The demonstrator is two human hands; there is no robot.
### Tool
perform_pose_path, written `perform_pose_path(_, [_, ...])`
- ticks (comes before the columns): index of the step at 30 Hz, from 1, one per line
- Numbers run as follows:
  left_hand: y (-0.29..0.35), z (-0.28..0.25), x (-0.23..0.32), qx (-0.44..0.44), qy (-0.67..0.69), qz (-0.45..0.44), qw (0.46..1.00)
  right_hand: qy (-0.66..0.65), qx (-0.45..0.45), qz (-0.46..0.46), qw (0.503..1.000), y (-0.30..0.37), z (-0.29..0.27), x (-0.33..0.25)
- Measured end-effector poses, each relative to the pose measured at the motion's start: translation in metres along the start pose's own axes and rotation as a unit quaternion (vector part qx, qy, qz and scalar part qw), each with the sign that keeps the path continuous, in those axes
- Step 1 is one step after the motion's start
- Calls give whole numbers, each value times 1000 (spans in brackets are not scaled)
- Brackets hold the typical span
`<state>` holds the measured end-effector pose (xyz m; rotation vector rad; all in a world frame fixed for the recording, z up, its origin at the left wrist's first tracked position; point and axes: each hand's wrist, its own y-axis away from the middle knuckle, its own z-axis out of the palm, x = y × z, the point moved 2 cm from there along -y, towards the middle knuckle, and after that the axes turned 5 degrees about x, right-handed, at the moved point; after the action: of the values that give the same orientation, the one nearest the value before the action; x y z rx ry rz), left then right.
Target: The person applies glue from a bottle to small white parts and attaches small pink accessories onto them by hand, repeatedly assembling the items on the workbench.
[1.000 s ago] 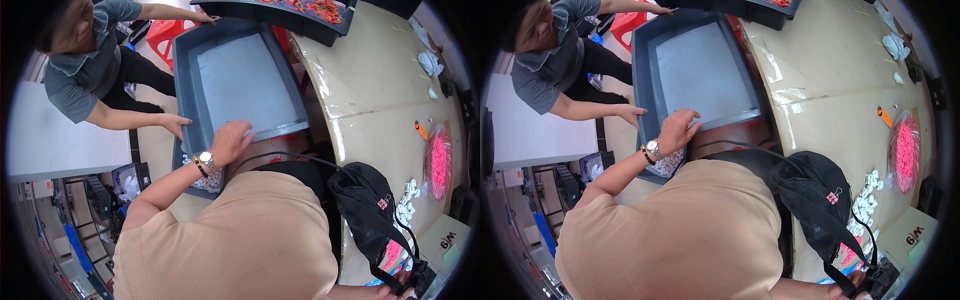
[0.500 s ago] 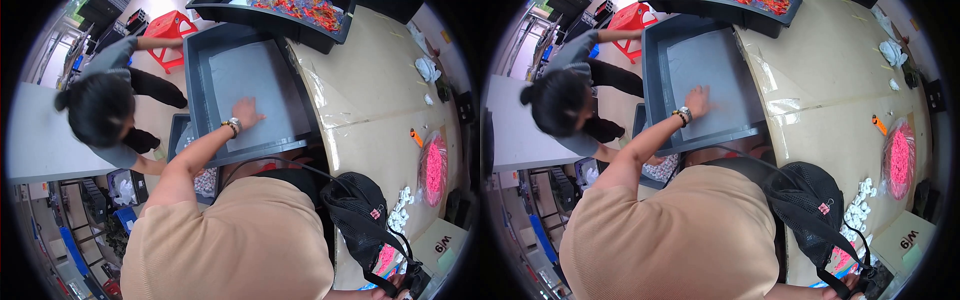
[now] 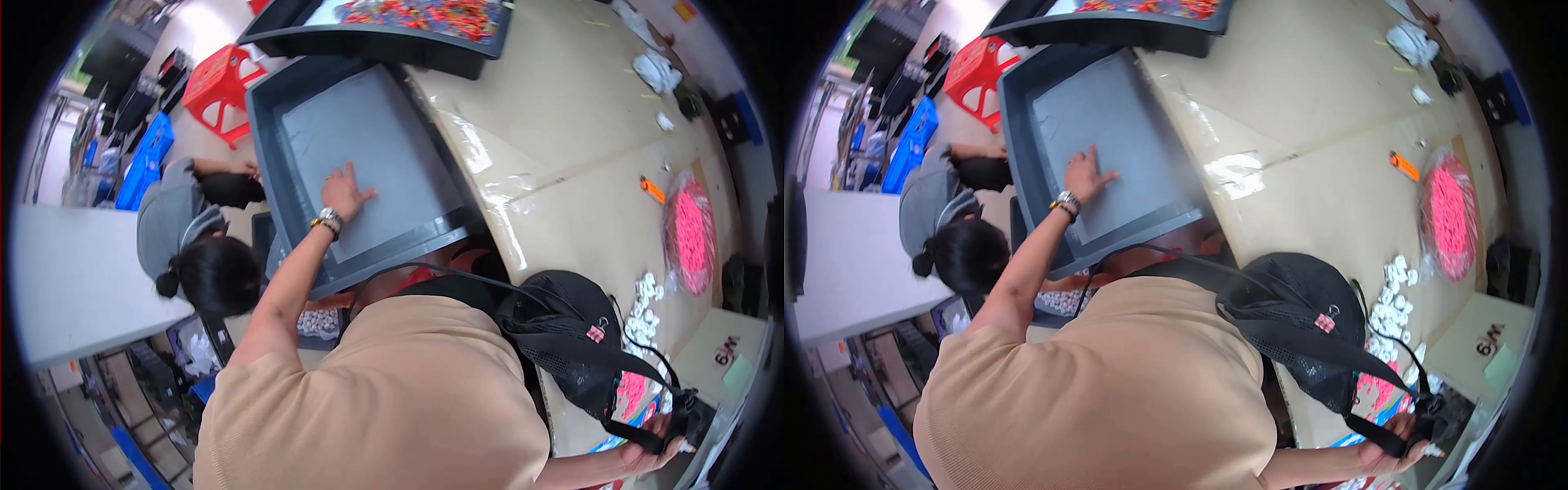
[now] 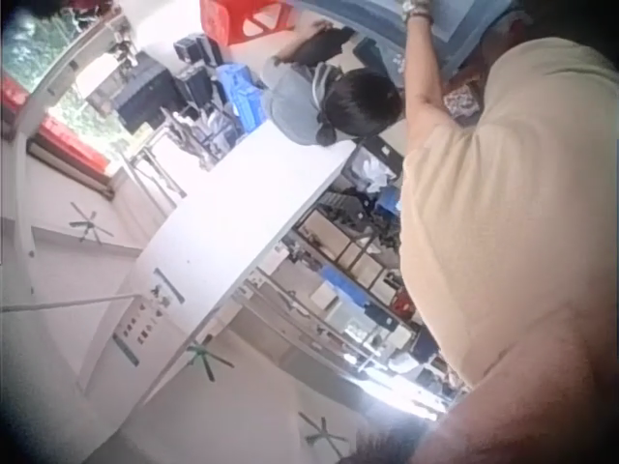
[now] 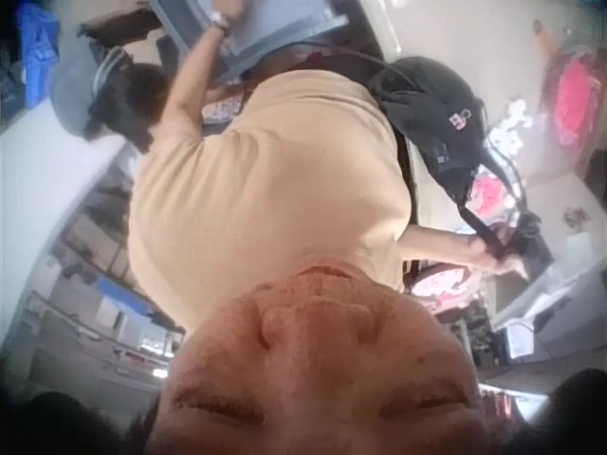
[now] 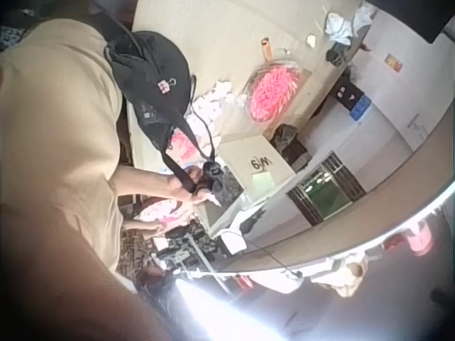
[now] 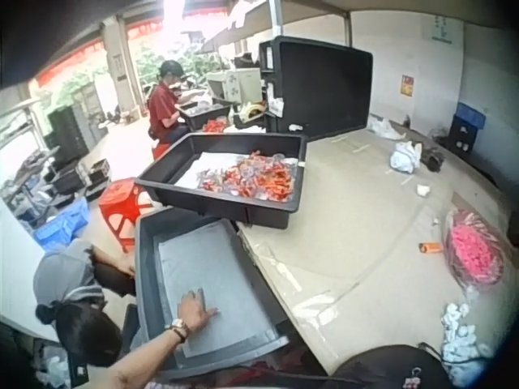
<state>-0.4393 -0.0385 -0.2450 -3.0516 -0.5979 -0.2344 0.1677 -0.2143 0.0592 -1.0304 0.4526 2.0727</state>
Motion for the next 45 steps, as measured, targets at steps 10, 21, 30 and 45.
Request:
perform_pose_path(10, [100,-217,212,26,429,429,795,-42,-42,25,998,-10,-2,5])
perform_pose_path(21, [143,-219,288,-91,326,584,737,-43,-97,-14,994,7,2,11])
perform_pose_path(30, [139,-216,276,-35,459,525,716,-63,-89,-114,987,15,58,0])
perform_pose_path(45, [-12,-150,122,0,783,-158,601,-23,29,-174,984,-10,66,-26])
